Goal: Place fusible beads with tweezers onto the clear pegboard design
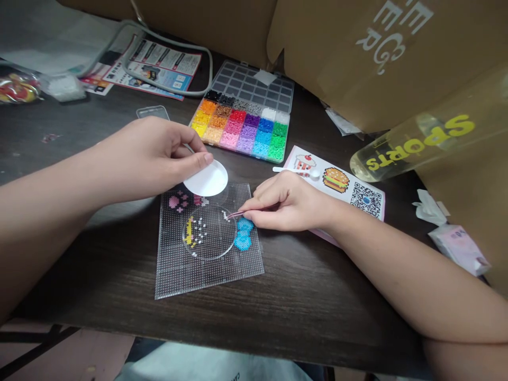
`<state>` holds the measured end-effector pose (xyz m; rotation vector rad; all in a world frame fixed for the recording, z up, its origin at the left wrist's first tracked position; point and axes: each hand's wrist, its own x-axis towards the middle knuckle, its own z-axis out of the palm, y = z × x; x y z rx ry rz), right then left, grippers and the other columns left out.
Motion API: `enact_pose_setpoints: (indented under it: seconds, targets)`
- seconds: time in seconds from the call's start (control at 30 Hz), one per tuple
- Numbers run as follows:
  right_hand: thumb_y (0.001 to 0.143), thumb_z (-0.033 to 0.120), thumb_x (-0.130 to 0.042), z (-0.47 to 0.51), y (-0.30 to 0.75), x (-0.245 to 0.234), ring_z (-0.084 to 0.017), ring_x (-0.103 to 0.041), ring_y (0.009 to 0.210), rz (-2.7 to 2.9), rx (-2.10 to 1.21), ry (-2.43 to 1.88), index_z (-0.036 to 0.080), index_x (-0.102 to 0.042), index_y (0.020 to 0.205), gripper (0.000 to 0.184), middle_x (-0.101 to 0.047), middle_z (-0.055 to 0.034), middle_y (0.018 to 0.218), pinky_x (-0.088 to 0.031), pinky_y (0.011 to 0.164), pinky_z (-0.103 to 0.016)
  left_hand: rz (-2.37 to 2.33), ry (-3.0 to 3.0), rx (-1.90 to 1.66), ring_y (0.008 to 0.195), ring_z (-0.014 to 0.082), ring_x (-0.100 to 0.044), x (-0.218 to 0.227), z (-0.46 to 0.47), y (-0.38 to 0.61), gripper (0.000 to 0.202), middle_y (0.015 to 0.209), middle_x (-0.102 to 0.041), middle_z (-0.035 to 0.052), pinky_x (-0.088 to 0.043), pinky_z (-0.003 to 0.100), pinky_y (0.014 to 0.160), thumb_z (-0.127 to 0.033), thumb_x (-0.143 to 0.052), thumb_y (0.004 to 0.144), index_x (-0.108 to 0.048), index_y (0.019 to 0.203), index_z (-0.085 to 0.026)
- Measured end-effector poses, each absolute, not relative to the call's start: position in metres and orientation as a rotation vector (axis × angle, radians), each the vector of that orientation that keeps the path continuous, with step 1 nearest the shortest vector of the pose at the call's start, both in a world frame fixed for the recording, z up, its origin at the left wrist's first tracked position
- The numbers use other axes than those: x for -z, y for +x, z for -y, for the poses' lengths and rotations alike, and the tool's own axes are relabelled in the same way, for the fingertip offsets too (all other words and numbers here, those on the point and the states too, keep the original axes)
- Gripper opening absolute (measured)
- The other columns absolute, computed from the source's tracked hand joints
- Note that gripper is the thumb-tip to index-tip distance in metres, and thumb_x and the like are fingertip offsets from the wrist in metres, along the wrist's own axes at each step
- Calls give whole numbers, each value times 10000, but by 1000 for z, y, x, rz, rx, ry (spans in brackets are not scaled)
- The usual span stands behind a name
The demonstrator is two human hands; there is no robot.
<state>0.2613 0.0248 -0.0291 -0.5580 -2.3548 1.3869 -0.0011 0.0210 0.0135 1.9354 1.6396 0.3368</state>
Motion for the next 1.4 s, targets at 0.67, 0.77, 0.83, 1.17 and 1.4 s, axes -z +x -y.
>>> enact_pose_setpoints:
  seconds: [0.67, 0.77, 0.83, 1.17, 1.4]
  targets:
    - [996, 162, -731, -26, 268, 30, -90, -624, 617, 2408, -1331, -448, 176, -864, 1138, 194, -738, -17, 687, -485, 592, -207, -1617, 1965, -347, 607, 175, -654, -14, -21, 0, 201, 691, -718, -17, -490, 346, 704, -361, -653, 925, -744, 812, -222]
    - [1003, 161, -724, -28, 268, 30, -81, -627, 625, 2427, -1342, -437, 181, -859, 1154, 203, -730, -10, 690, -482, 601, -201, -1610, 1964, -335, 558, 162, -637, -13, -21, -1, 193, 683, -718, -23, -496, 341, 677, -364, -653, 919, -747, 825, -223]
    - [1000, 154, -729, -30, 268, 30, -79, -632, 630, 2433, -1350, -407, 171, -858, 1162, 207, -744, -19, 711, -480, 599, -197, -1612, 1969, -329, 548, 156, -633, -13, -21, -1, 199, 675, -715, -22, -502, 335, 672, -372, -646, 914, -750, 833, -221]
    - [981, 155, -758, -34, 268, 29, -106, -654, 625, 2432, -1408, -403, 178, -868, 1181, 230, -753, -36, 707, -489, 574, -222, -1613, 1951, -243, 569, 172, -652, -12, -20, 2, 265, 671, -699, -14, -529, 339, 724, -417, -604, 921, -779, 919, -218]
    - [973, 142, -757, -34, 266, 27, -93, -640, 597, 2422, -1392, -405, 135, -867, 1137, 197, -750, -37, 683, -483, 556, -207, -1618, 1956, -248, 512, 154, -621, -14, -19, 2, 226, 653, -701, -25, -501, 336, 666, -387, -624, 941, -770, 907, -219]
